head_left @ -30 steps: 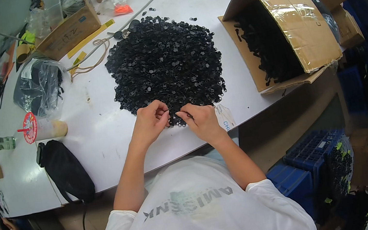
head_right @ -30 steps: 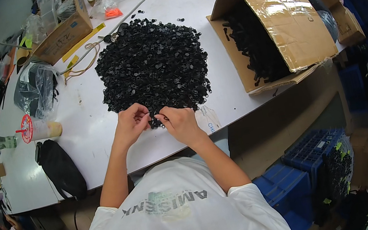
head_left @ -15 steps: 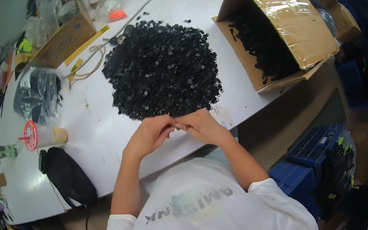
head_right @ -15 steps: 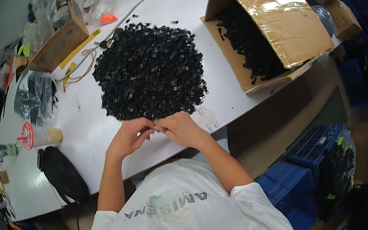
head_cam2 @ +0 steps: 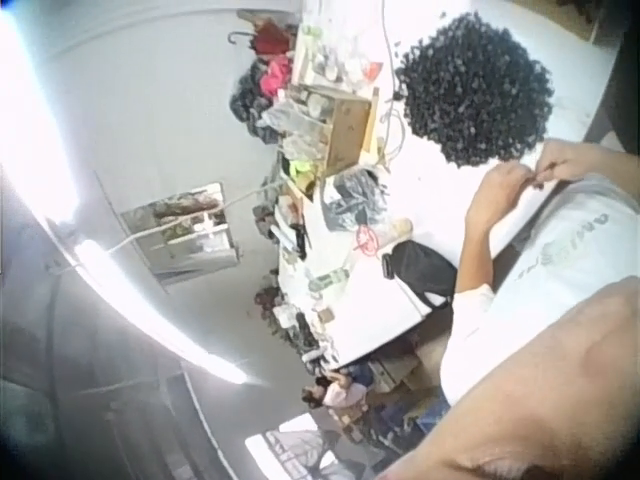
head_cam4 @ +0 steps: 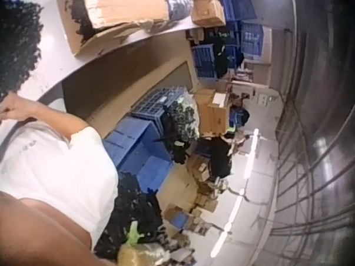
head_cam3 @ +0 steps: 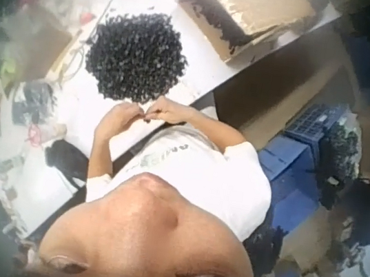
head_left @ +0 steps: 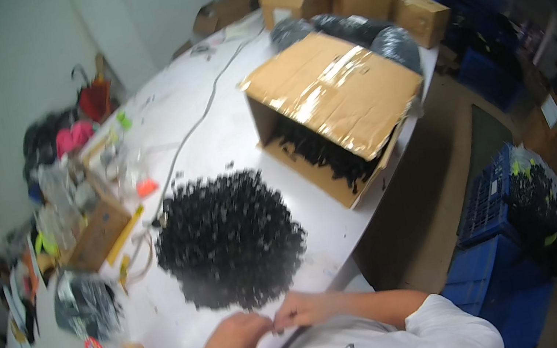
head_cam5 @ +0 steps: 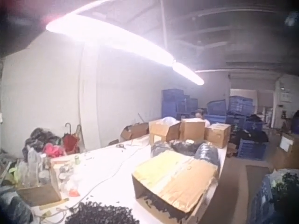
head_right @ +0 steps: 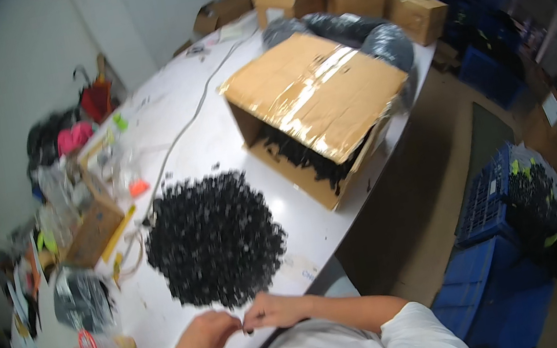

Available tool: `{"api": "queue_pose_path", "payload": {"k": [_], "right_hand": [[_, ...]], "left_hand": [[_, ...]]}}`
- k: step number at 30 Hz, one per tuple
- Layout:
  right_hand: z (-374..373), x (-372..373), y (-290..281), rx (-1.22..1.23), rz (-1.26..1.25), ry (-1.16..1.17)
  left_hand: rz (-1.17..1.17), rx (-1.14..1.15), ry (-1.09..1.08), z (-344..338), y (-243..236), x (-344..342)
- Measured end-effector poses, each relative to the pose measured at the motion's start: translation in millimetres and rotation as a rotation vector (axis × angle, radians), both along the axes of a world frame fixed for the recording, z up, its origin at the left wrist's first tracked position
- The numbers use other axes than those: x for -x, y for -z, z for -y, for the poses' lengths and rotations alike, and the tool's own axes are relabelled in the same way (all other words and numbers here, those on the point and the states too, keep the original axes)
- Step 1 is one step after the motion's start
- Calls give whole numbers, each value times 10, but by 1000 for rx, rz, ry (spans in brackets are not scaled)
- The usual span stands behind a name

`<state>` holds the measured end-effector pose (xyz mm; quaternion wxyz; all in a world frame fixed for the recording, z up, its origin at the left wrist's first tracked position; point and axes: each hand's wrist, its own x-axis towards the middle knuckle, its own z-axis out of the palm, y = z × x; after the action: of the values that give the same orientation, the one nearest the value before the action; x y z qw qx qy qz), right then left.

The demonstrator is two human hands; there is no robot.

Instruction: Inspecting and sorting small black plastic components on a workbench.

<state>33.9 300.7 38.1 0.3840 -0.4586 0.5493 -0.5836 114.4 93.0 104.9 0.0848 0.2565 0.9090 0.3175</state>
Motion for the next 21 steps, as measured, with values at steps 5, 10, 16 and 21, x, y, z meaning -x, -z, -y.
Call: {"api": "queue_pose_path", "payload": {"k": [5, 10, 16, 21], "right_hand": [[14, -130, 32, 187, 33, -110], [-110, -82, -144, 193, -338, 31], [-245, 45, -202, 111, -666, 210], [-218, -20, -202, -38, -1056, 230]], "left_hand": [[-104, 124, 138, -104, -163, -89], [-344, 76, 150, -276, -298, -39], [409, -515, -404, -434, 257, -132], [487, -1078, -635, -758, 422, -321]]}}
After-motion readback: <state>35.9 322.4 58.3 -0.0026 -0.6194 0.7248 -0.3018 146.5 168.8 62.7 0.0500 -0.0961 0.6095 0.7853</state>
